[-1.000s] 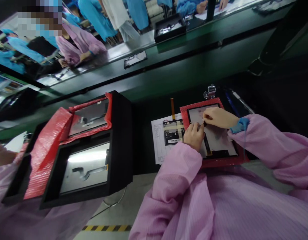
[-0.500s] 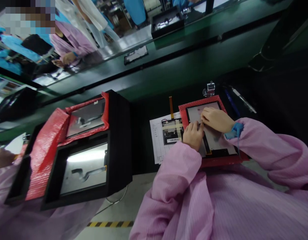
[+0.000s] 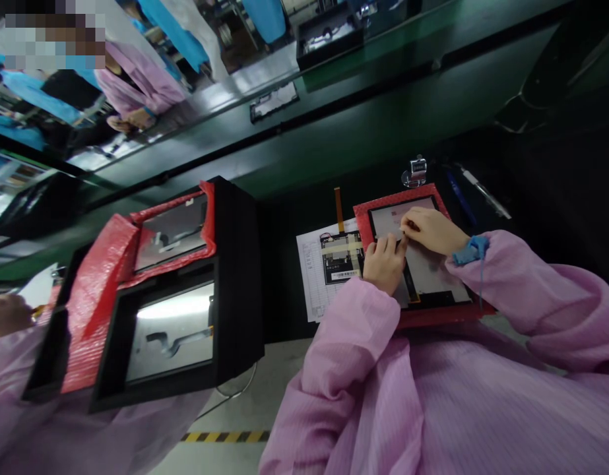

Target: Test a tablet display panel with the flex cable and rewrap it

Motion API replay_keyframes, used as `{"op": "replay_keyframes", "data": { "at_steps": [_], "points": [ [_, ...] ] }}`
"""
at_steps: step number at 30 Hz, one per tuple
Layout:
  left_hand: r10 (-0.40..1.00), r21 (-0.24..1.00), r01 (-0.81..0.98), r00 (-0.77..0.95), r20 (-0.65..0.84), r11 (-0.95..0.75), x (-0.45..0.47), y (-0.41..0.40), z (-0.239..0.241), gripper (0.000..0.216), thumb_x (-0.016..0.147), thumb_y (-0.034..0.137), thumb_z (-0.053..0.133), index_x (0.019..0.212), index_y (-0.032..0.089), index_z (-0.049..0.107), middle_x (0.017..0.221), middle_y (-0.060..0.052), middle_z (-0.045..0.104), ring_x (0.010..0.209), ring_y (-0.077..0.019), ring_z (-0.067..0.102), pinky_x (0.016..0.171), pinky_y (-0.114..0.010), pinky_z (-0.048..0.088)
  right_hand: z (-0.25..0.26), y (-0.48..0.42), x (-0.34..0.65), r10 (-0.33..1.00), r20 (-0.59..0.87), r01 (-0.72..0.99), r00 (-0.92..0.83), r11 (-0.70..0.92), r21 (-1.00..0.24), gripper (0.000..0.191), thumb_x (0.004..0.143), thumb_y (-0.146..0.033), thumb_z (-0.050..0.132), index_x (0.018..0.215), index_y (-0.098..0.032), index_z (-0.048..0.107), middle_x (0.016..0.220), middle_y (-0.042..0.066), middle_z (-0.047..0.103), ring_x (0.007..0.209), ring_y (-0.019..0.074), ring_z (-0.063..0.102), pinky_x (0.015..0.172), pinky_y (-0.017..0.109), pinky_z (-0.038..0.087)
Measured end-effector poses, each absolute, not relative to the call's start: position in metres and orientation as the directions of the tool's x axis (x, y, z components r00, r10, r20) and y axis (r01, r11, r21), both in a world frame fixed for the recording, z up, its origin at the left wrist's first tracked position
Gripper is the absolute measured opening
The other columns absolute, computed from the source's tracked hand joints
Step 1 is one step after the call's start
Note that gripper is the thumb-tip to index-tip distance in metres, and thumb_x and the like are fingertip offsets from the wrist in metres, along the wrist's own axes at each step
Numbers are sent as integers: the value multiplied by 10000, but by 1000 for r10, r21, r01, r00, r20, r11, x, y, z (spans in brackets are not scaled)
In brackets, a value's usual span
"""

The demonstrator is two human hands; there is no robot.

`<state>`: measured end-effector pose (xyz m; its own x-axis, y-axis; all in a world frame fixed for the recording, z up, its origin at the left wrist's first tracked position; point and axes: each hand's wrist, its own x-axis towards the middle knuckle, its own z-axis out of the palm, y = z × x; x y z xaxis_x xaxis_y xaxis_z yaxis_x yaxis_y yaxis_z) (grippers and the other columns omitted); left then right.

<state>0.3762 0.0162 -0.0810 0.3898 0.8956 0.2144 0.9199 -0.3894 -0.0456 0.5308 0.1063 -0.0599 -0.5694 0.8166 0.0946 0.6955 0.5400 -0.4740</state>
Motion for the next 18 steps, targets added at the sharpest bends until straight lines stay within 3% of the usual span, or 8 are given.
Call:
{"op": "replay_keyframes", "data": {
  "at_steps": [8, 18],
  "points": [
    [916, -45, 928, 373, 146, -370, 378, 14, -74, 451, 1019, 249, 411, 1459, 201, 495, 1263, -117, 617, 1062, -240, 575, 895, -386, 513, -71, 106, 535, 824, 239, 648, -514, 555, -521, 168, 892, -263, 471, 787, -183, 575, 856, 112, 650, 828, 241, 608, 799, 367, 479],
    [921, -13, 930, 367, 128, -369, 379, 14, -72, 445, 1023, 248, 395, 1447, 194, 516, 1254, -121, 619, 1071, -250, 571, 894, -392, 509, -72, 104, 537, 853, 283, 656, -439, 519, -548, 143, 886, -261, 480, 781, -194, 552, 835, 99, 646, 799, 237, 606, 776, 374, 488]
  ]
}}
